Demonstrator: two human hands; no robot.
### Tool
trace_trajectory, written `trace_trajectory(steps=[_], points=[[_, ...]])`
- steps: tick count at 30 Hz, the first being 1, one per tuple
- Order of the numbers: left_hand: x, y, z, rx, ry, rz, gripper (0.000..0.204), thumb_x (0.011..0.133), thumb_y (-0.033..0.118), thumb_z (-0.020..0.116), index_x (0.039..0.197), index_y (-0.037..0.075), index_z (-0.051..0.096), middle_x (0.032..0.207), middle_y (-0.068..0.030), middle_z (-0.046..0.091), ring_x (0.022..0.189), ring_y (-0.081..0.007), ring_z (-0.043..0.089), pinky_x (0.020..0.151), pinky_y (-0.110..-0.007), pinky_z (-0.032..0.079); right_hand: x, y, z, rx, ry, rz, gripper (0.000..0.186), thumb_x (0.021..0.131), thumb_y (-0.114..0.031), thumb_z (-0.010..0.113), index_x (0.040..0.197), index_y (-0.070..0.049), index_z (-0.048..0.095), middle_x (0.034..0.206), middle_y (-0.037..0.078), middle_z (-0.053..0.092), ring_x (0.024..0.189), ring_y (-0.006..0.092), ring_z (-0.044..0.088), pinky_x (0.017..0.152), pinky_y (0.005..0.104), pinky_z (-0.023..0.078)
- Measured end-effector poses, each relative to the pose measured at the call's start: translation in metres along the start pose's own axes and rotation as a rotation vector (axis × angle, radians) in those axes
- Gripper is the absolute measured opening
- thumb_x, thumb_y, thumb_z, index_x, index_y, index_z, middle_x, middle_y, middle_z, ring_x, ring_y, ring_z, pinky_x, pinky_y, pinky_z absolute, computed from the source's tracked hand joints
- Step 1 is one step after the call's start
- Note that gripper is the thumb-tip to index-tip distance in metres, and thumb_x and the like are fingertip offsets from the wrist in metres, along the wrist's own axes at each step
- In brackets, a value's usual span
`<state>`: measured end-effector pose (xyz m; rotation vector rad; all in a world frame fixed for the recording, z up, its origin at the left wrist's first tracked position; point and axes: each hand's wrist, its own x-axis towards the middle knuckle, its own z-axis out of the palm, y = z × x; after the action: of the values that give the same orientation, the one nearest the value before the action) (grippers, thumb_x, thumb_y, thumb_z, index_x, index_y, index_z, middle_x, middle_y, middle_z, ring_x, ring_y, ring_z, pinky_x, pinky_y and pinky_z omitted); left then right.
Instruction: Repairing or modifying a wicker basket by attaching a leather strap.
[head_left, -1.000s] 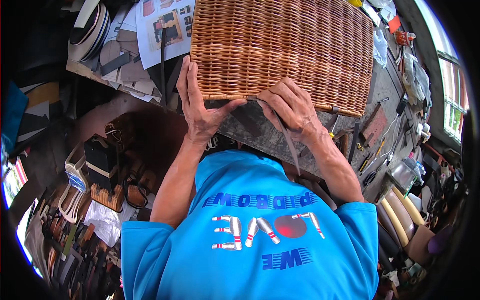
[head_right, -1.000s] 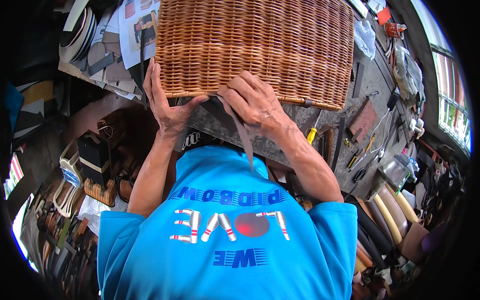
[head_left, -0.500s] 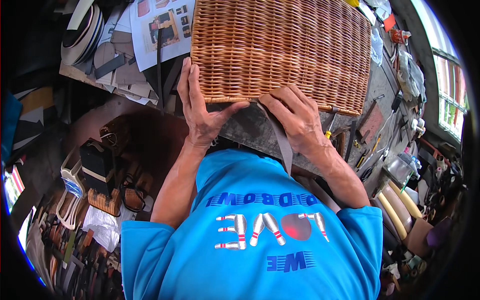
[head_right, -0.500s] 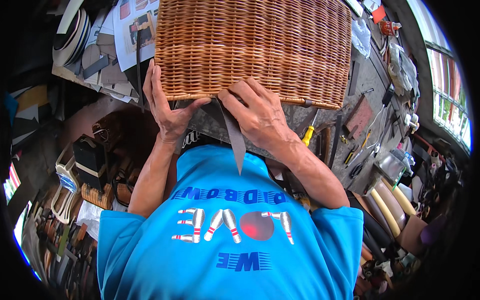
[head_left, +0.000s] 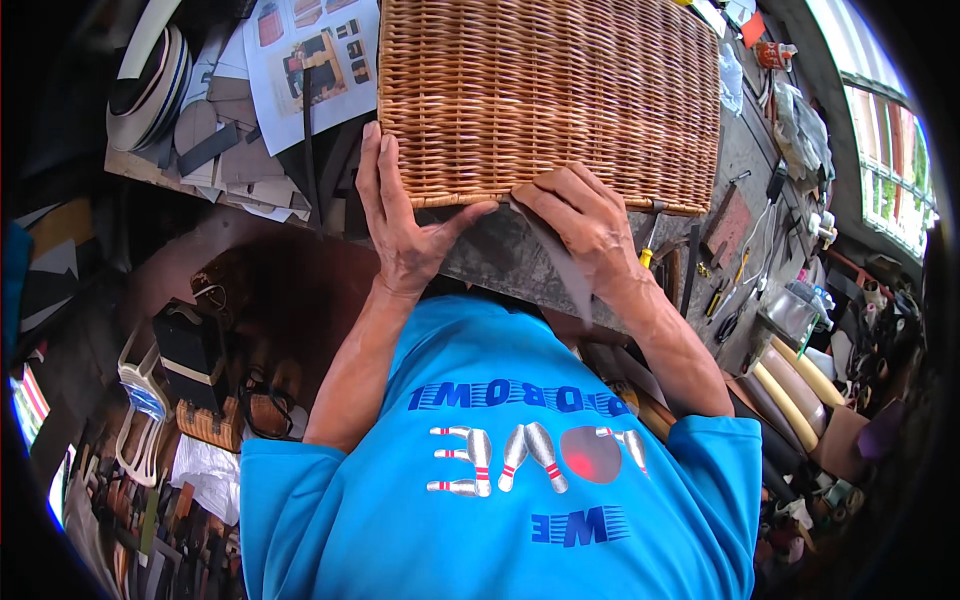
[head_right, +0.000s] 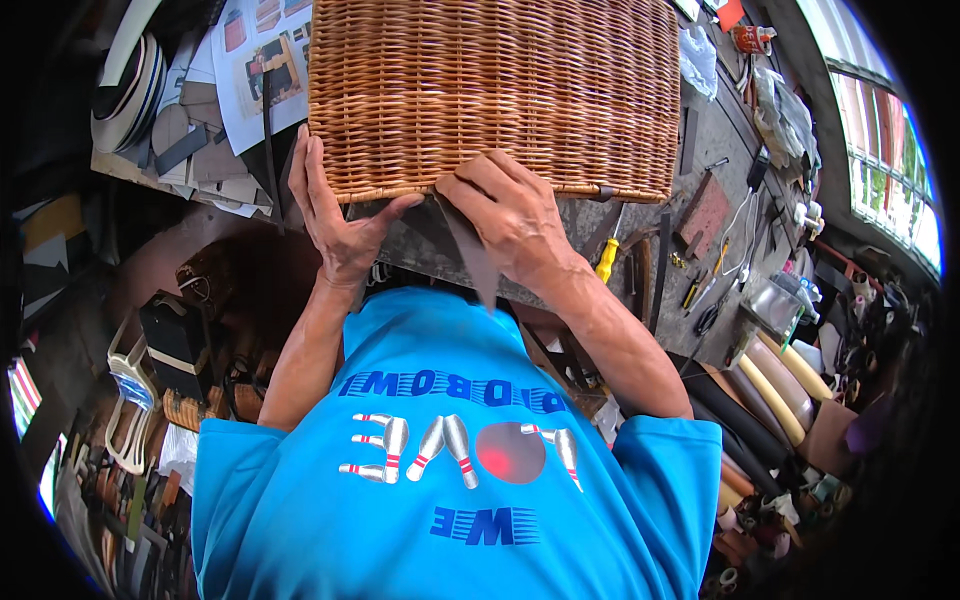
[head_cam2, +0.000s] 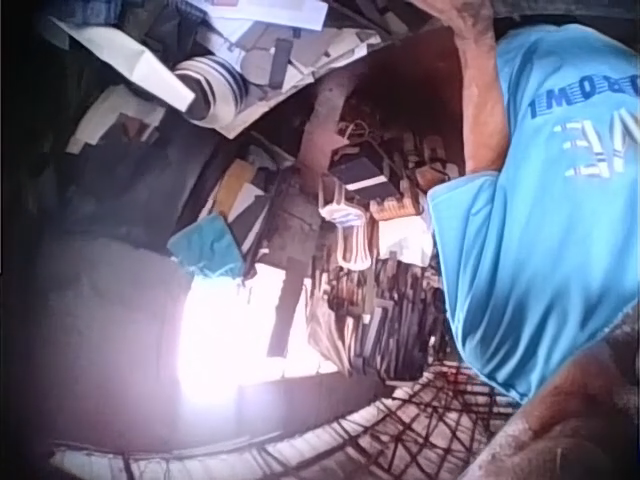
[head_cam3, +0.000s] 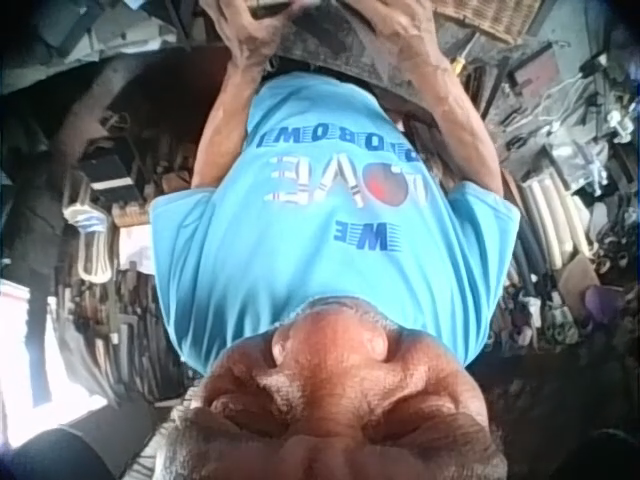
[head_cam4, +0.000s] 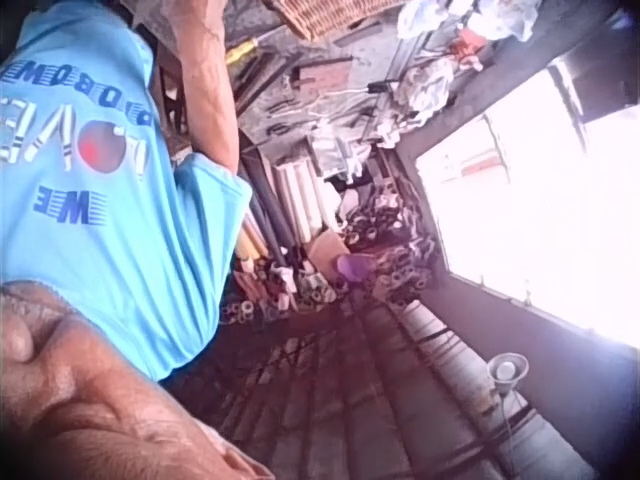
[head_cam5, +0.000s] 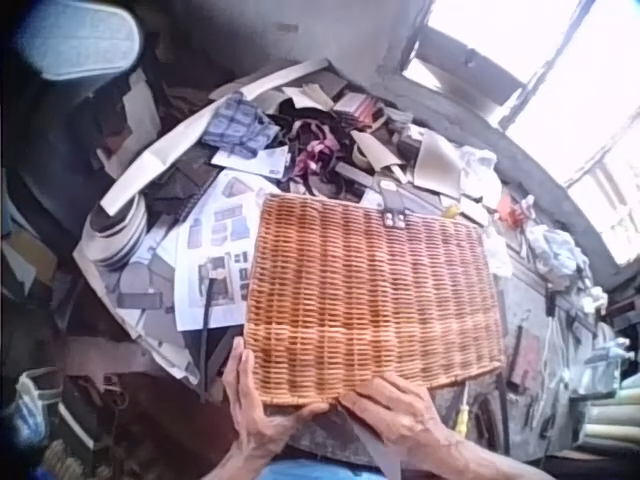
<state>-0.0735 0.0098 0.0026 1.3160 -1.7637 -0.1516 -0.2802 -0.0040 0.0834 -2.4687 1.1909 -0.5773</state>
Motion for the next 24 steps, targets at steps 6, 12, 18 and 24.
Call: trace_trajectory(steps=[6, 12, 18, 24], points=[[-0.007, 0.000, 0.003, -0.061, -0.013, -0.110, 0.108, 0.076, 0.056, 0.079, 0.144, -0.013, 0.033, 0.146, -0.0316, 0.036, 0.137, -0.0457, 0.039, 0.112, -0.050, 0.042, -0.011, -0.004, 0.006, -0.036, 0.100, 0.032, 0.035, 0.067, -0.001, 0.073, 0.102, -0.001, 0.071, 0.098, 0.011, 0.066, 0.087, 0.0265, 0.067, 0.077, 0.0392, 0.055], [-0.008, -0.001, 0.001, 0.006, -0.047, -0.106, 0.113, 0.073, 0.058, 0.081, 0.144, -0.014, 0.031, 0.149, -0.0313, 0.033, 0.138, -0.0422, 0.039, 0.112, -0.046, 0.042, -0.012, 0.011, 0.026, 0.088, 0.207, -0.032, 0.029, 0.072, -0.003, 0.071, 0.101, 0.000, 0.072, 0.094, 0.011, 0.066, 0.084, 0.0282, 0.065, 0.073, 0.0385, 0.055], [-0.009, -0.005, 0.002, 0.031, -0.067, -0.103, 0.115, 0.071, 0.059, 0.082, 0.146, -0.012, 0.031, 0.149, -0.0294, 0.033, 0.138, -0.0404, 0.038, 0.113, -0.046, 0.041, -0.011, 0.014, 0.025, 0.193, 0.183, 0.006, 0.026, 0.073, -0.003, 0.069, 0.099, -0.002, 0.071, 0.095, 0.008, 0.061, 0.088, 0.0274, 0.061, 0.079, 0.0398, 0.051], [-0.010, -0.003, -0.001, 0.062, -0.065, -0.098, 0.117, 0.071, 0.060, 0.082, 0.147, -0.010, 0.030, 0.149, -0.0283, 0.034, 0.138, -0.0402, 0.039, 0.113, -0.047, 0.040, -0.011, 0.004, 0.014, 0.154, 0.149, 0.009, 0.036, 0.072, -0.006, 0.068, 0.108, 0.000, 0.067, 0.098, 0.010, 0.059, 0.091, 0.0269, 0.060, 0.081, 0.0390, 0.050]])
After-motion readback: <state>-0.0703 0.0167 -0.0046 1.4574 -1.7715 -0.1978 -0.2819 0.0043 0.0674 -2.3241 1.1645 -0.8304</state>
